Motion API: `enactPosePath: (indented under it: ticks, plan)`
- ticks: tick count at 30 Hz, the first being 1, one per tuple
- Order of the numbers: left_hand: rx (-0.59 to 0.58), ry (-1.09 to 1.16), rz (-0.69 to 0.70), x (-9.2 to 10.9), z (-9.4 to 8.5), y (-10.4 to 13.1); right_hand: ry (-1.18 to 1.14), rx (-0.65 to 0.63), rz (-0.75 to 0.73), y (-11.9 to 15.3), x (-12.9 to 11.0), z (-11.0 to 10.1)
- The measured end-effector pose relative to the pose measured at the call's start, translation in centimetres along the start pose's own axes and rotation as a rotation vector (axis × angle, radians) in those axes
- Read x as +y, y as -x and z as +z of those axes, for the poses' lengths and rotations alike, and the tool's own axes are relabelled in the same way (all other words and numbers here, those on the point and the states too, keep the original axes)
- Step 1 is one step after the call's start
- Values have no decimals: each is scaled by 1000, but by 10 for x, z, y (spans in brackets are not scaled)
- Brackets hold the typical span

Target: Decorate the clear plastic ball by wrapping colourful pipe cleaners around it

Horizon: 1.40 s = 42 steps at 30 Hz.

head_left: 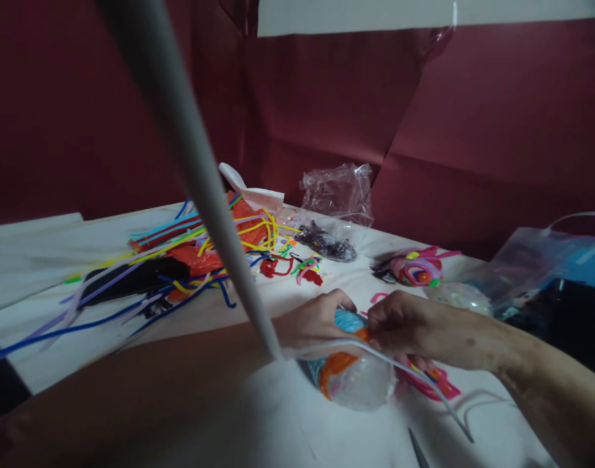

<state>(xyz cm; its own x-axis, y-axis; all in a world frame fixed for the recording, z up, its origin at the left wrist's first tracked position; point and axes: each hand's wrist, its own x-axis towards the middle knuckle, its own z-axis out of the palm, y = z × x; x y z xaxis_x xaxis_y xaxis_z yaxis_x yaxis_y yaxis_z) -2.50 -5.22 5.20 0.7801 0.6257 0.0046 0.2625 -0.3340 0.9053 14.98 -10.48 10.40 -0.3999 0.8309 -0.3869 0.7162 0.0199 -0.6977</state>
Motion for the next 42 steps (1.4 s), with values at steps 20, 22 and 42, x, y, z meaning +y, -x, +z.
enactPosePath:
  ticks: [20,22,42]
  plan:
    - [-77,-168,12,9,-4,10,-8,-32,31,2,4,-3]
    - [-80,-179,2,10,-4,9,9,-19,22,2,2,-3]
    - [-9,-120,-26,4,3,5,-184,8,-34,17,11,5]
